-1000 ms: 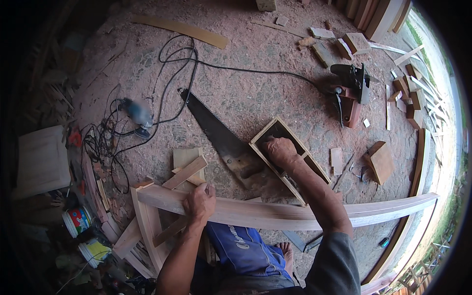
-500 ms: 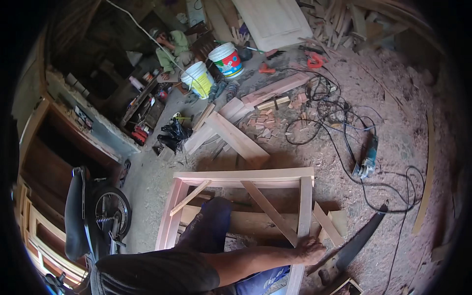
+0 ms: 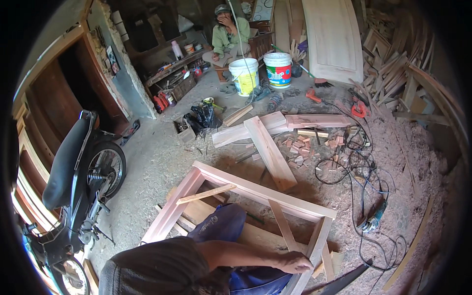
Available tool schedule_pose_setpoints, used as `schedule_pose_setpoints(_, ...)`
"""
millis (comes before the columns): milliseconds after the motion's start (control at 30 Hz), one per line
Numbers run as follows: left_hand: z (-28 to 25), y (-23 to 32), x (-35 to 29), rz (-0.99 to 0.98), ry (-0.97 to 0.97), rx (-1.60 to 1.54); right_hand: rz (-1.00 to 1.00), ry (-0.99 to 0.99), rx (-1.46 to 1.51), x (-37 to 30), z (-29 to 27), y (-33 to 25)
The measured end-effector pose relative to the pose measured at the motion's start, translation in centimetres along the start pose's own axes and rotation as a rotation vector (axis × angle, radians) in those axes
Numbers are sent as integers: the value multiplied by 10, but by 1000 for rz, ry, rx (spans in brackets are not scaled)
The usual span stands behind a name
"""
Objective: The person assembles a wooden frame by picking nails from a box and hammering them into the joints. They mark wood with a pencil, check alignment with a square ruler, and use a handsaw to cut a wooden piece.
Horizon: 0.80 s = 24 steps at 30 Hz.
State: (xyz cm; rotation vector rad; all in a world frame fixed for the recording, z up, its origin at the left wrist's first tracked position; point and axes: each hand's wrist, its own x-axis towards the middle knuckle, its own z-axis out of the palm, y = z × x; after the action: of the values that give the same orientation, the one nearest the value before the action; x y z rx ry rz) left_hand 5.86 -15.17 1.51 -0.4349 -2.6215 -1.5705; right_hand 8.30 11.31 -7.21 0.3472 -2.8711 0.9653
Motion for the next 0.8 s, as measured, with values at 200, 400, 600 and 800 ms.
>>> schedule_pose_setpoints(200, -188, -36, -147, -251, 175, 245, -100, -22, 42, -11, 21, -73)
schedule_pose_setpoints(400, -278, -8, -322, -482, 659, 529, -176, -35, 33, -35, 31, -115)
schedule_pose_setpoints(600, -280, -18, -450, -815, 915, 514, -197, 25, -16, -67, 28, -121)
schedule_pose_setpoints(800, -295, -31, -492, -848, 1190, 443, -371, 247, -164, -81, 1, -103)
